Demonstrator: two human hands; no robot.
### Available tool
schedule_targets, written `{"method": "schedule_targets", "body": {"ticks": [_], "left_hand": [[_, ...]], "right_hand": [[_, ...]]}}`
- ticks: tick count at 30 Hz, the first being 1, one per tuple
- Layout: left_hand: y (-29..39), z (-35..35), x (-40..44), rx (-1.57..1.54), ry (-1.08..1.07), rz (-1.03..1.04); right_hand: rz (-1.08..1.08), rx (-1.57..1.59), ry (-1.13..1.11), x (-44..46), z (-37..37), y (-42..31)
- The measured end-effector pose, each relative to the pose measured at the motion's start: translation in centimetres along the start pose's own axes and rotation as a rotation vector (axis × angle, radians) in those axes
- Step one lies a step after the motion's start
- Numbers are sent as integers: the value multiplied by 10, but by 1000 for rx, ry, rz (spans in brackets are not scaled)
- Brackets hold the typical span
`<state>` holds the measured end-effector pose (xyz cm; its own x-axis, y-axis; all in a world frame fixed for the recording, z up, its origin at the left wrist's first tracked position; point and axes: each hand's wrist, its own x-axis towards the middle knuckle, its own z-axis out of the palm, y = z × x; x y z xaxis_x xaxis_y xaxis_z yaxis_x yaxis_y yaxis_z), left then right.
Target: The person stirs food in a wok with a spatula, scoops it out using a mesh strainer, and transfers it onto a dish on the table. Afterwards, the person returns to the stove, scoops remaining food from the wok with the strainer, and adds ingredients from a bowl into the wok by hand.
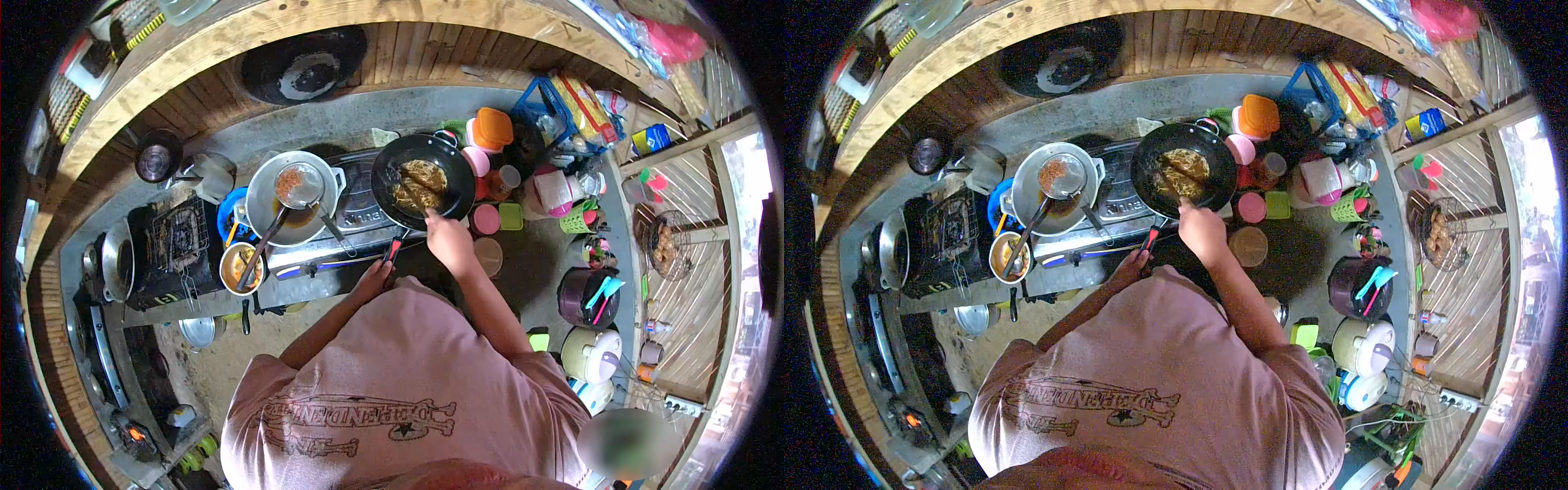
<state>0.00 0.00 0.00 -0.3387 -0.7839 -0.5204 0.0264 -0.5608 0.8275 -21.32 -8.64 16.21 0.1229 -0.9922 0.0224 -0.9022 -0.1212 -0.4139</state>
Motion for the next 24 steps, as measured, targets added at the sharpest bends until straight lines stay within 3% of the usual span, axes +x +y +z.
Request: {"method": "schedule_targets", "body": {"ticks": [2,10,12,13,15,17,18,19,20,21,23,24], "left_hand": [[12,8,-16,-52,-13,8],[-1,1,11,11,33,75],[4,-2,3,292,6,317],[6,-4,5,306,2,331],[9,-3,8,23,30,37],[-11,-11,17,-33,-38,29],[-48,-20,37,156,-18,183],[-32,-20,37,353,-3,343],[-18,-21,30,196,-43,23],[-23,-22,37,229,-61,23],[-57,-27,46,497,65,401],[-46,-28,41,421,44,286]], "right_hand": [[20,-172,-18,-1,2,-2],[-34,-123,41,4,0,5],[-20,-209,48,4,-1,9],[-18,-294,52,9,-4,11],[3,-254,15,10,-14,22],[-3,-208,91,3,-36,14],[67,-200,33,8,-47,8],[79,-190,51,18,-41,16],[51,-222,82,27,-27,30],[31,-254,112,33,-16,41],[20,-288,178,29,-7,48],[22,-282,109,25,-7,52]]}}
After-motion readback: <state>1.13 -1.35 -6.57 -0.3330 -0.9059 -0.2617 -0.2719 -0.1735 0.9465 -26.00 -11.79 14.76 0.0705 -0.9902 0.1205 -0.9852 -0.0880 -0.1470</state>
